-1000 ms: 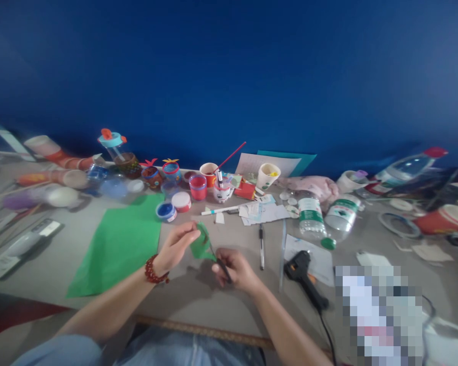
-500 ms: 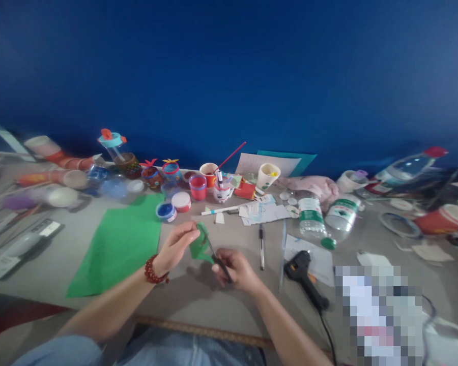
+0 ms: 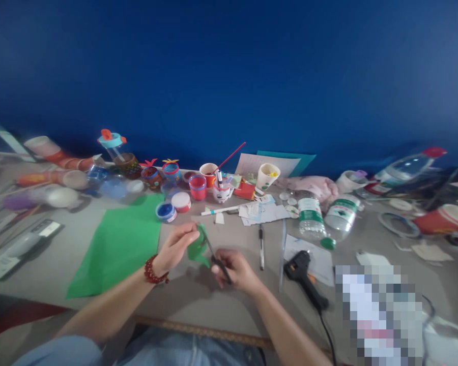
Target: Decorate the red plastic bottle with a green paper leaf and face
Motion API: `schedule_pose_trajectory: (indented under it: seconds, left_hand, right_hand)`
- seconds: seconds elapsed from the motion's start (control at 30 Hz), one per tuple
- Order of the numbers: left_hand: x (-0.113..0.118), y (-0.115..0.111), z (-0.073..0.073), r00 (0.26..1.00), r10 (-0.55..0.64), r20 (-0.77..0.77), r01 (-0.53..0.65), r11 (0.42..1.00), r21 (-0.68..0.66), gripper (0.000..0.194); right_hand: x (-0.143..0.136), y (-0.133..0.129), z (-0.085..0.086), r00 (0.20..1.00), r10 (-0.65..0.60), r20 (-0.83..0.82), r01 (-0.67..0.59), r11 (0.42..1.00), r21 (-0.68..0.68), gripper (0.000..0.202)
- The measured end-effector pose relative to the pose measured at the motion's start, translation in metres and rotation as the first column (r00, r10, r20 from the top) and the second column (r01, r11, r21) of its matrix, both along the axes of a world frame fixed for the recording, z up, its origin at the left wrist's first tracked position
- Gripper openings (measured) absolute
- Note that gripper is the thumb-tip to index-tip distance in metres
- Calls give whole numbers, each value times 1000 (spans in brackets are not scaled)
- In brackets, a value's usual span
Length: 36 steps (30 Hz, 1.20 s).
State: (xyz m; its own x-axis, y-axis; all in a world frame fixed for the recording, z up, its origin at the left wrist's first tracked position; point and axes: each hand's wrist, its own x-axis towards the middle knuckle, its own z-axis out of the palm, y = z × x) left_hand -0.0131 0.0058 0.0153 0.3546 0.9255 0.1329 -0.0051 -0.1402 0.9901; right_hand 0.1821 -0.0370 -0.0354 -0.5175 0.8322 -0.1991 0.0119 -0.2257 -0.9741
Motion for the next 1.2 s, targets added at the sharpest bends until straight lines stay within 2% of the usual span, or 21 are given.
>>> schedule_pose_trajectory:
  seconds: [0.33,0.83,1.2]
  left_hand:
    - [3,-1,3,998,-61,4,61,998,-9,34]
    - [1,1,-5,998,-45,-53,47,998,35,34]
    - [2,0,1,997,-77,-11,77,997,18,32]
  right_hand:
    - [-1,-1,1,1000,-1,-29,2,1000,7,58]
    - [0,-2,-3,1000,14,-20,-14,1000,11,56]
    - [0,-1,0,999,23,-22,-22,999,30,56]
